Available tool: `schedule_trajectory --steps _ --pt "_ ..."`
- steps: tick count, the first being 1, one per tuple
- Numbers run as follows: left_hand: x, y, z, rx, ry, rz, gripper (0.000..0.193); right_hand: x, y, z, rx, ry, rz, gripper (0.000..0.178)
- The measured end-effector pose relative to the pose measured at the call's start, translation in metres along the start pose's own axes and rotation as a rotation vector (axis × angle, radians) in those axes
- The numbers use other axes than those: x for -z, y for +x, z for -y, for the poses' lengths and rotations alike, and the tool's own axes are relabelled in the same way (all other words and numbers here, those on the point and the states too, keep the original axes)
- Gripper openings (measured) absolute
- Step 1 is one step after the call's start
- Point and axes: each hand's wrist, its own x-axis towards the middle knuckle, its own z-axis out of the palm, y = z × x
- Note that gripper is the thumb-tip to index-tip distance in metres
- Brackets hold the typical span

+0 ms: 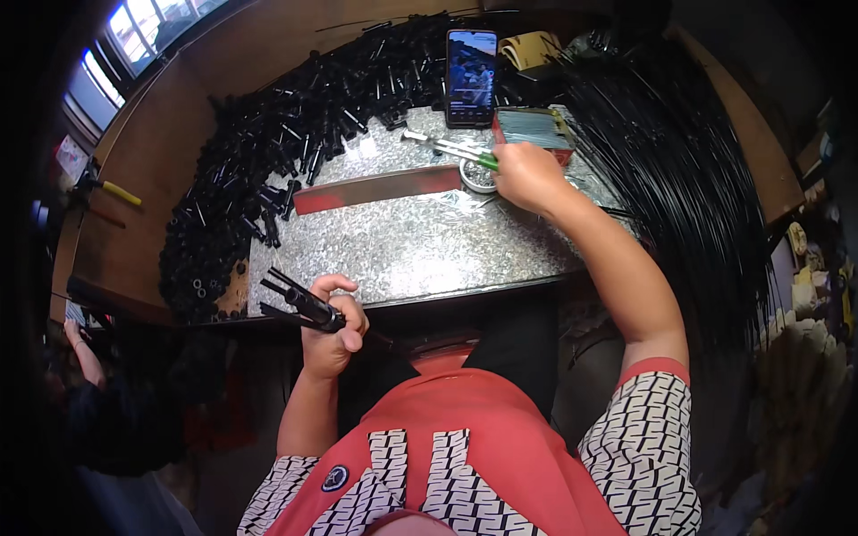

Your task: Assembling and bundling black wire harnesses into connectors using tools at a factory workbench.

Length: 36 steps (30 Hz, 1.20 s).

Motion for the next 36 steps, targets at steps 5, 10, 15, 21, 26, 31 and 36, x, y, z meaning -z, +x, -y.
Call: schedule_trajectory --steps 5,10,15,21,26,31,36 --pt "-0.002 0.0 -0.003 0.02 0.017 0.015 0.074 -0.009 0.019 0.008 0.059 -0.214 0.116 0.019" --pt "0.001 -0.003 -0.004 0.017 0.096 0.027 0.077 -0.009 0.025 0.018 0.091 -0.241 0.132 0.02" --pt "0.002 -0.003 -0.002 0.024 0.115 0.034 0.078 -0.014 0.024 0.01 0.079 -0.216 0.058 0.019" --pt "0.001 -0.002 -0.002 0.047 0.095 0.012 0.08 -0.014 0.008 0.016 0.093 0.018 -0.241 0.008" --pt "-0.005 -0.002 -0.001 0.021 0.073 0.018 0.079 -0.001 -0.027 0.063 0.075 0.819 -0.12 0.015" --pt "-0.019 0.001 -0.012 0.131 0.108 0.106 0.099 -0.01 -0.063 0.093 0.089 1.514 0.139 0.013" --pt "-0.026 0.003 -0.008 -0.008 0.306 0.162 0.103 -0.022 -0.079 0.112 0.076 1.533 0.171 0.013"
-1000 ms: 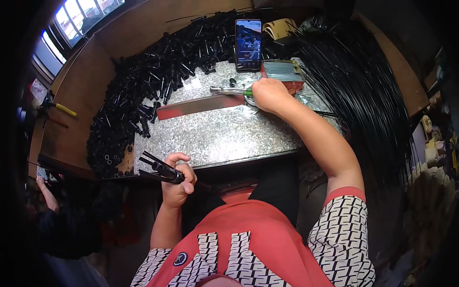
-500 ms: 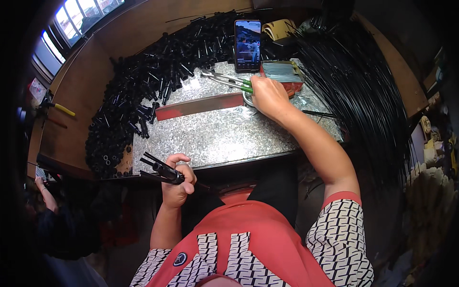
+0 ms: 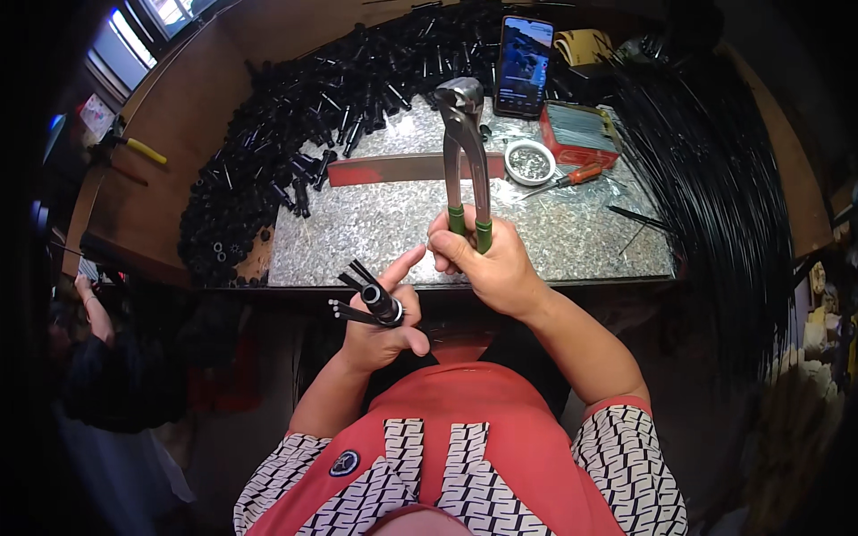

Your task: Assembling and bundling black wire harnesses into connectors using tools at a factory workbench.

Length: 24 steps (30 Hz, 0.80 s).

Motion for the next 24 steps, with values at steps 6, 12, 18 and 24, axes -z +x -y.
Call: schedule_trajectory --steps 6,12,18,24 --pt "0.004 -0.006 0.003 -0.012 -0.046 -0.039 0.099 -0.012 0.0 0.004 0.169 -0.335 0.01 0.013" --pt "0.01 -0.006 0.007 -0.042 -0.214 -0.155 0.093 -0.02 -0.004 0.0 0.361 -0.448 0.125 0.012" --pt "0.006 -0.008 0.005 -0.05 -0.232 -0.239 0.088 -0.03 -0.007 0.001 0.447 -0.496 0.258 0.017" --pt "0.009 -0.007 0.009 -0.067 -0.241 -0.148 0.09 -0.03 -0.01 0.005 0.447 -0.548 0.278 0.017"
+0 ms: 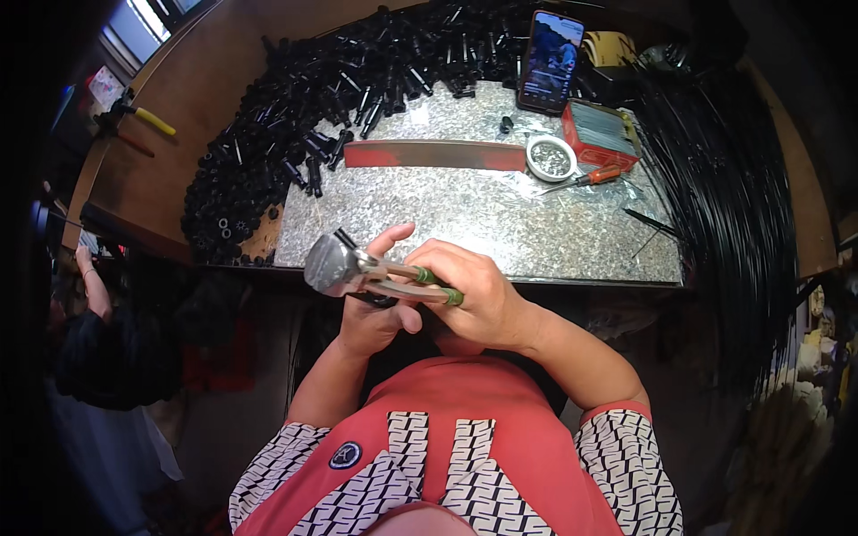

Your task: Assembling and bundling black wire harnesses into connectors using tools at a factory workbench.

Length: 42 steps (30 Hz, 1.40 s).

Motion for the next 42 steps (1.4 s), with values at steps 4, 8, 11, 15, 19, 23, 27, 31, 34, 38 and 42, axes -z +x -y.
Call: schedule_trajectory --steps 4,8,11,15,19,23,27,31,34,38,42 --pt "0.003 -0.004 0.004 0.041 -0.053 -0.044 0.097 -0.004 0.002 -0.004 0.064 -0.004 -0.02 0.017" --pt "0.002 -0.003 -0.002 0.05 0.002 -0.016 0.09 -0.007 0.002 -0.005 0.073 0.031 -0.038 0.019" --pt "-0.003 0.0 -0.002 0.019 -0.175 -0.043 0.083 -0.005 0.001 -0.008 0.079 0.021 -0.026 0.019" --pt "-0.003 0.0 0.004 -0.056 -0.108 -0.051 0.093 -0.004 0.001 -0.007 0.061 0.042 -0.023 0.018" --pt "0.001 0.002 0.003 -0.057 0.072 0.012 0.099 -0.004 0.002 -0.008 0.1 0.032 -0.038 0.017" --pt "-0.002 0.004 -0.003 0.052 -0.229 0.05 0.095 -0.005 0.001 -0.009 0.105 0.006 -0.053 0.015" --pt "0.007 0.001 0.0 0.146 -0.169 0.041 0.093 -0.009 0.001 -0.009 0.13 -0.018 -0.076 0.014" --pt "0.005 -0.001 -0.006 0.187 -0.242 -0.011 0.095 -0.013 0.003 -0.009 0.166 -0.018 -0.111 0.015" --pt "0.014 0.0 0.007 0.061 -0.071 0.078 0.093 -0.015 0.001 -0.013 0.17 -0.071 -0.109 0.015" --pt "0.007 0.001 -0.011 0.117 0.184 0.048 0.084 -0.016 0.007 -0.017 0.133 -0.049 -0.07 0.014" --pt "0.026 0.001 0.018 -0.095 0.142 0.001 0.104 -0.018 0.012 -0.017 -0.058 0.027 -0.031 0.022"
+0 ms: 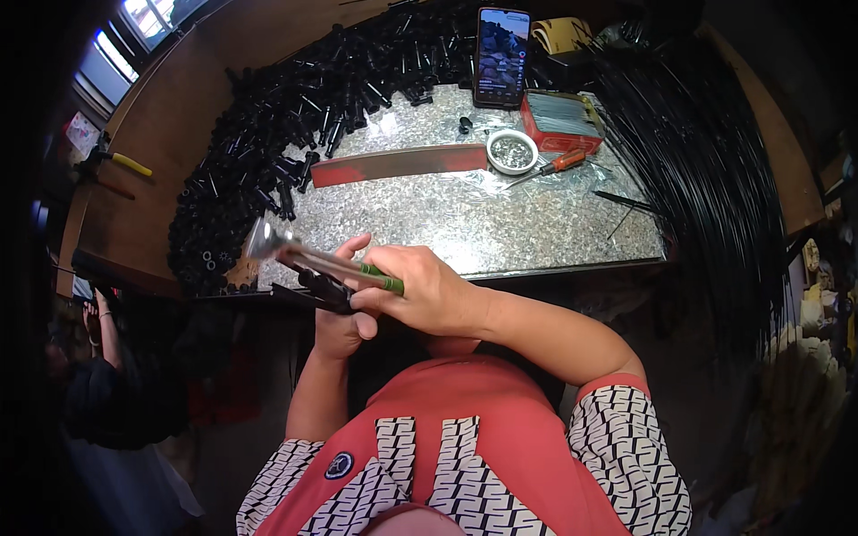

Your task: Assembling and bundling black wire harnesses into connectors using tools at a factory workbench.

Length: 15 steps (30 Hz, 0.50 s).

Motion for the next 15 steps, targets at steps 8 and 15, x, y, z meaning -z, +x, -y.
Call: schedule_trajectory --steps 8,15 --pt "0.02 -0.005 -0.018 0.248 -0.37 -0.029 0.1 0.037 -0.008 0.029 -0.389 -0.016 0.111 0.039" --pt "0.037 -0.009 -0.019 0.308 -0.282 0.018 0.092 0.06 -0.036 0.042 -0.018 -0.84 0.241 0.071"
